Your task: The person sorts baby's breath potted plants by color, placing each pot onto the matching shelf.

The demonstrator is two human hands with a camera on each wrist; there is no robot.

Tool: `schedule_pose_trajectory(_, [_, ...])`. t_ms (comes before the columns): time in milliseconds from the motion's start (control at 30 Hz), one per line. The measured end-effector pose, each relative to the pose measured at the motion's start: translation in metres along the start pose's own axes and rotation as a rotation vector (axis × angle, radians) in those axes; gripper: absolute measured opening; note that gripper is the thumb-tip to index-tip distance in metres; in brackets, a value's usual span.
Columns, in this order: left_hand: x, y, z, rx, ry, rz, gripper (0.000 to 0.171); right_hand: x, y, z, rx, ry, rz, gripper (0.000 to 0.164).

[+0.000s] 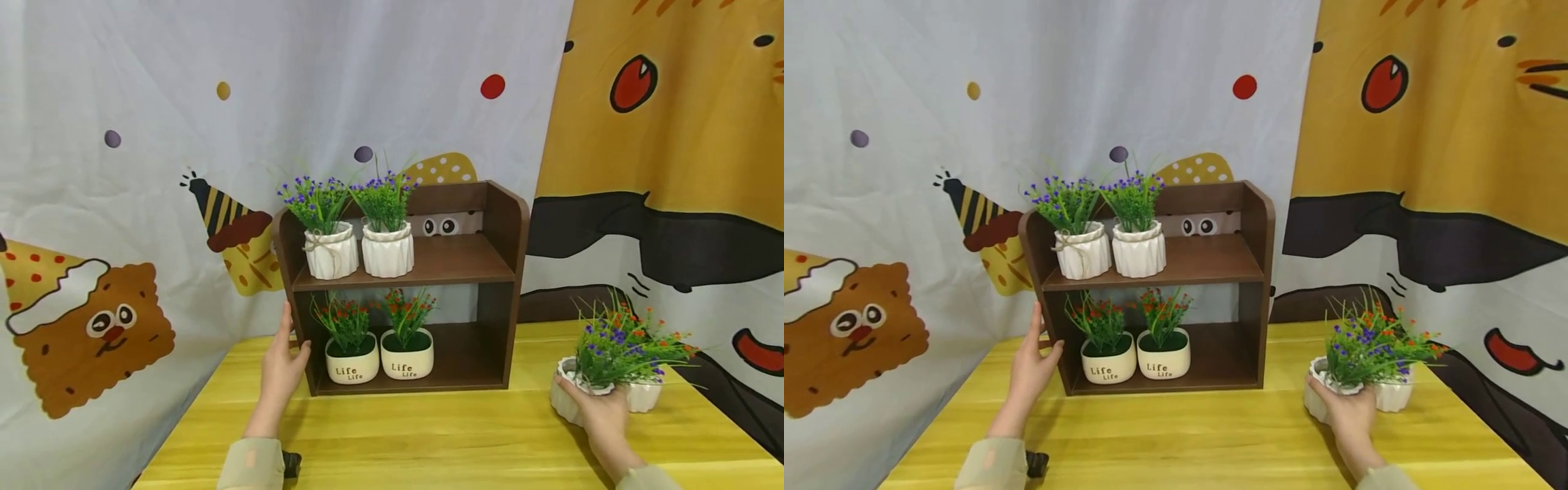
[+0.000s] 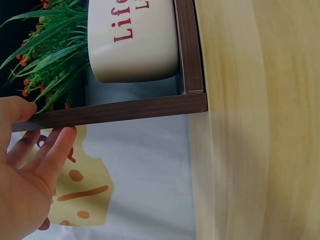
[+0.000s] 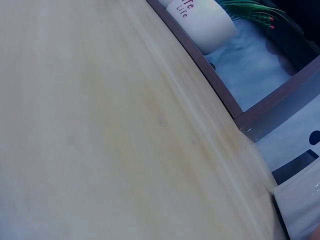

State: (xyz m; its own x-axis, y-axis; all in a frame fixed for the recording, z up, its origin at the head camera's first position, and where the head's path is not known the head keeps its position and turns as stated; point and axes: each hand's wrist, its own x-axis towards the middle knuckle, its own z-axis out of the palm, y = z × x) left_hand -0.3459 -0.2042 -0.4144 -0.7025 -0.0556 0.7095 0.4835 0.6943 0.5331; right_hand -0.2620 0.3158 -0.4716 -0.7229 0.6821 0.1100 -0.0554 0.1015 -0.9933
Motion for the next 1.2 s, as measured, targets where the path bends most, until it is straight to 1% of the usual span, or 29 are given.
schedule_pose_trajectory(100, [0.000,0.001,-0.002,0.005,-0.008,-0.017,0.092,-0.001,-0.001,0.000,-0.006,-0.002,0.001,0.108])
schedule_pose_trajectory(200, [0.001,0.001,-0.004,0.012,-0.004,-0.017,0.093,-0.002,-0.001,0.001,-0.028,0.005,-0.006,0.107])
schedule_pose_trajectory(333, [0.002,0.003,-0.006,0.017,0.004,-0.005,0.094,-0.002,-0.002,0.001,-0.074,0.022,-0.048,0.104])
schedule_pose_trajectory(500, [0.002,0.003,-0.008,0.024,-0.016,-0.028,0.095,0.000,-0.005,0.003,-0.040,0.035,-0.080,0.094])
schedule_pose_trajectory(567, [0.002,0.003,-0.008,0.024,-0.023,-0.041,0.097,0.000,-0.007,0.004,-0.002,0.026,-0.092,0.091])
schedule_pose_trajectory(600, [0.002,0.003,-0.007,0.021,-0.023,-0.047,0.098,0.000,-0.007,0.004,0.001,0.023,-0.098,0.090])
schedule_pose_trajectory(667, [0.002,0.003,-0.006,0.020,-0.021,-0.054,0.100,-0.001,-0.009,0.003,0.027,0.011,-0.094,0.086])
schedule_pose_trajectory(733, [0.001,0.003,-0.003,0.012,-0.023,-0.049,0.100,-0.002,-0.012,0.000,0.052,0.001,-0.087,0.083])
schedule_pose_trajectory(833, [0.000,0.003,0.001,0.002,-0.025,-0.039,0.100,-0.004,-0.016,-0.006,0.047,-0.020,-0.082,0.079])
schedule_pose_trajectory(900, [0.000,0.003,0.002,-0.003,-0.027,-0.040,0.099,-0.005,-0.019,-0.010,-0.003,-0.039,-0.095,0.080])
schedule_pose_trajectory(1067, [-0.001,0.002,0.001,-0.011,-0.030,-0.071,0.100,-0.008,-0.032,-0.010,-0.105,-0.091,-0.129,0.085])
schedule_pose_trajectory(1200, [-0.001,0.003,-0.002,-0.008,-0.048,-0.083,0.100,-0.009,-0.045,-0.009,-0.125,-0.126,-0.138,0.091])
